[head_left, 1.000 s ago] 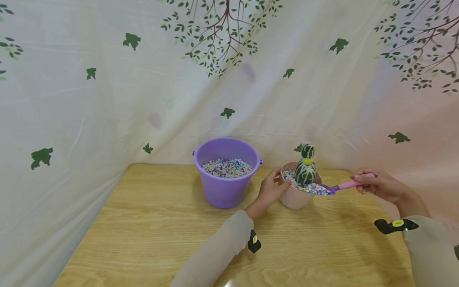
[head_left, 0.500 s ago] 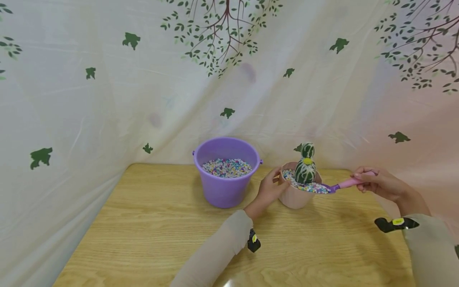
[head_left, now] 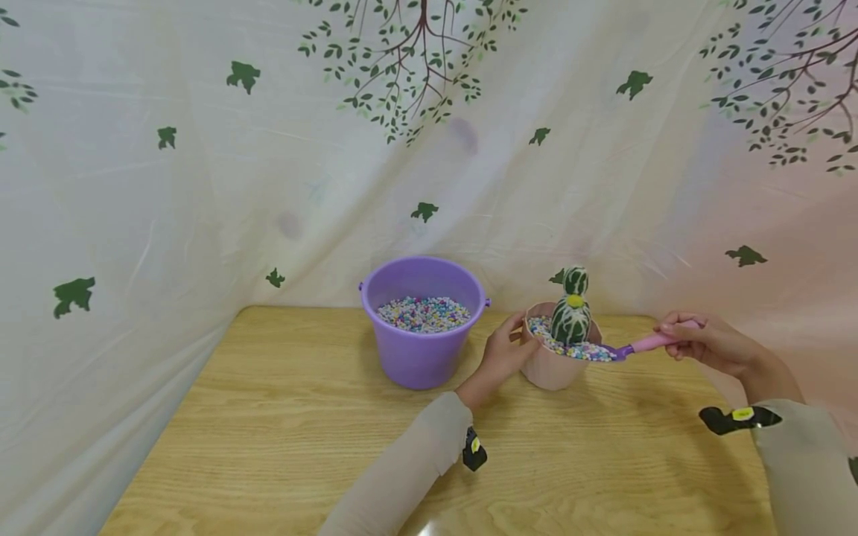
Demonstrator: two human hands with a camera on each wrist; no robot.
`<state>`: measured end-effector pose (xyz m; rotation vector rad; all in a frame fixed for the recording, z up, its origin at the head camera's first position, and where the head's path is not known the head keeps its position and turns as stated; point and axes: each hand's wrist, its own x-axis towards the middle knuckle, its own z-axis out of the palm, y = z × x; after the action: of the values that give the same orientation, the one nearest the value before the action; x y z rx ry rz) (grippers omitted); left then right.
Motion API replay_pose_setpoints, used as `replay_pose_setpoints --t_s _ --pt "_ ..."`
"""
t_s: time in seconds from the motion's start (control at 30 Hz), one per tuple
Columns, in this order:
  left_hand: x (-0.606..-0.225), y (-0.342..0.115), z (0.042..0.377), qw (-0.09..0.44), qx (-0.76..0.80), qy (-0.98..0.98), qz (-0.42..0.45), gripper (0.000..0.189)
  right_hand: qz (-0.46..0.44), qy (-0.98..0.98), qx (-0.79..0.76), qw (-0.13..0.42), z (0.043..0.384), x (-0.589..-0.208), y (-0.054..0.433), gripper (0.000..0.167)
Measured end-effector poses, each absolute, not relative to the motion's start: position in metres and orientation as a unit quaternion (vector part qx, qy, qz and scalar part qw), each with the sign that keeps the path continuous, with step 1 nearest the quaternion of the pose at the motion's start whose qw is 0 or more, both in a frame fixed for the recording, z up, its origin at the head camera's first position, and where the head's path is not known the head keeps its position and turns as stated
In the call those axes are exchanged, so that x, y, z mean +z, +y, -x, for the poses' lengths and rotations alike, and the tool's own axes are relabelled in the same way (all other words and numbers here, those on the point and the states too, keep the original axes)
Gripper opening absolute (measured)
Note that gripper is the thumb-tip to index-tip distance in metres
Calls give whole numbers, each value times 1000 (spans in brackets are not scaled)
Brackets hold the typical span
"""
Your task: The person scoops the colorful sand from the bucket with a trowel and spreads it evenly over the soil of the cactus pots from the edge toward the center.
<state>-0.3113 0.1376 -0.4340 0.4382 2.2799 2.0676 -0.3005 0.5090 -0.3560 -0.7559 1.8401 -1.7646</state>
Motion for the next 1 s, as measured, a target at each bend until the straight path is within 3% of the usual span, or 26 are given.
replay_pose_setpoints --t_s 1.0 --pt "-432 136 310 10 666 730 -150 61 290 657 -650 249 302 -351 510 51"
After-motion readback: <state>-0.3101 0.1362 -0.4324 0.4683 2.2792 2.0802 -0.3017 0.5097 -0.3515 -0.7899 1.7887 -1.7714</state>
